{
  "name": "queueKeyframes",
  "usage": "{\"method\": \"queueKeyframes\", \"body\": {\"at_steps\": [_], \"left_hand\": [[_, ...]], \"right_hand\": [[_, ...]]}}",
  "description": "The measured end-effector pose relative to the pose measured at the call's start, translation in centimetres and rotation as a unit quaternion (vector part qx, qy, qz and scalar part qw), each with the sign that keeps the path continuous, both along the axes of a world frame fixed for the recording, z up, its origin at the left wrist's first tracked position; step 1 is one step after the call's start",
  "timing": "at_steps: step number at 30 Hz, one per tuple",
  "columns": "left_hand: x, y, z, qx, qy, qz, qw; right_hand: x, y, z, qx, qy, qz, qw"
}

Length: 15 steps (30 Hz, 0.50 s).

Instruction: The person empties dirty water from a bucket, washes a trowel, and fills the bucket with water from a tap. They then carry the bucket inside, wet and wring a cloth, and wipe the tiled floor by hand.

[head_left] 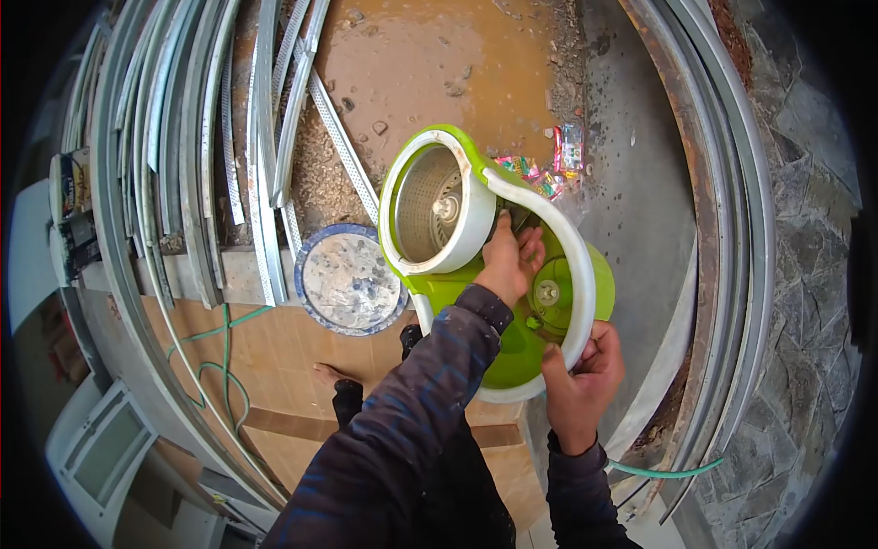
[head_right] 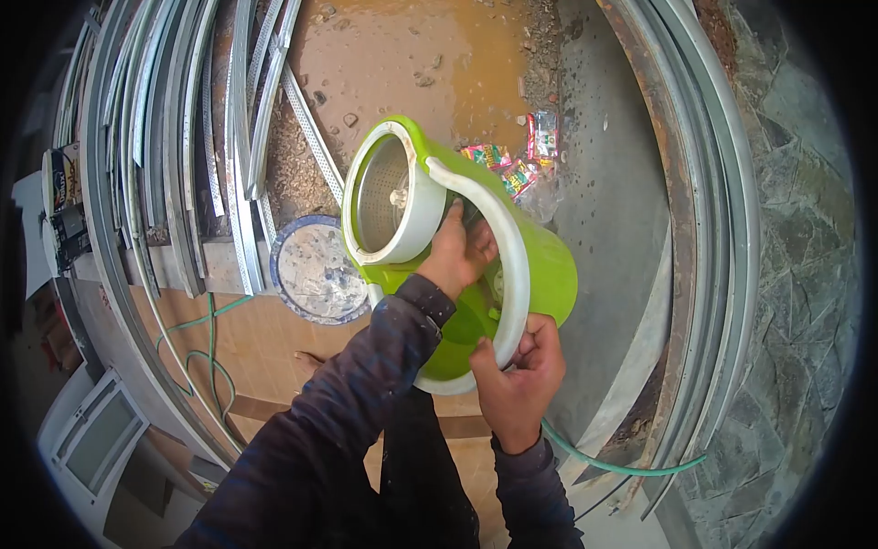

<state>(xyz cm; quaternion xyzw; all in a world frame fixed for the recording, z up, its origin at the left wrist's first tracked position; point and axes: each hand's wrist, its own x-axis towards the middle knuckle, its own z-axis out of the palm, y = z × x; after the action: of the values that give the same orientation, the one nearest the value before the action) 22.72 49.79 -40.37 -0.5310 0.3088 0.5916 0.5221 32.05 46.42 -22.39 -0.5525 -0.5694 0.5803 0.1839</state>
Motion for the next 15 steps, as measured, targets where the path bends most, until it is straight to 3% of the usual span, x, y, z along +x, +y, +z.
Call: {"method": "queueKeyframes", "body": {"at_steps": [2,4,6,10,15], "left_hand": [[1.2,0.8,-1.1,-0.085,0.030,0.002,0.996],[2.0,0.2,-1.0,-0.089,0.025,0.033,0.995],[2.5,-0.9,-0.6,0.026,0.003,-0.043,0.999],[2.2,-3.4,2.4,0.047,0.068,-0.152,0.985],[-1.5,-9.7,10.7,0.122,0.157,-0.338,0.920]], "right_hand": [[1.0,-0.3,0.1,0.000,-0.006,0.004,1.000],[1.4,-0.8,-0.4,-0.001,0.003,-0.007,1.000],[2.2,-1.0,-1.5,-0.001,0.001,-0.007,1.000],[3.1,-1.0,-3.2,0.007,0.000,-0.024,1.000],[3.6,0.0,-3.9,0.003,0.014,-0.058,0.998]]}}
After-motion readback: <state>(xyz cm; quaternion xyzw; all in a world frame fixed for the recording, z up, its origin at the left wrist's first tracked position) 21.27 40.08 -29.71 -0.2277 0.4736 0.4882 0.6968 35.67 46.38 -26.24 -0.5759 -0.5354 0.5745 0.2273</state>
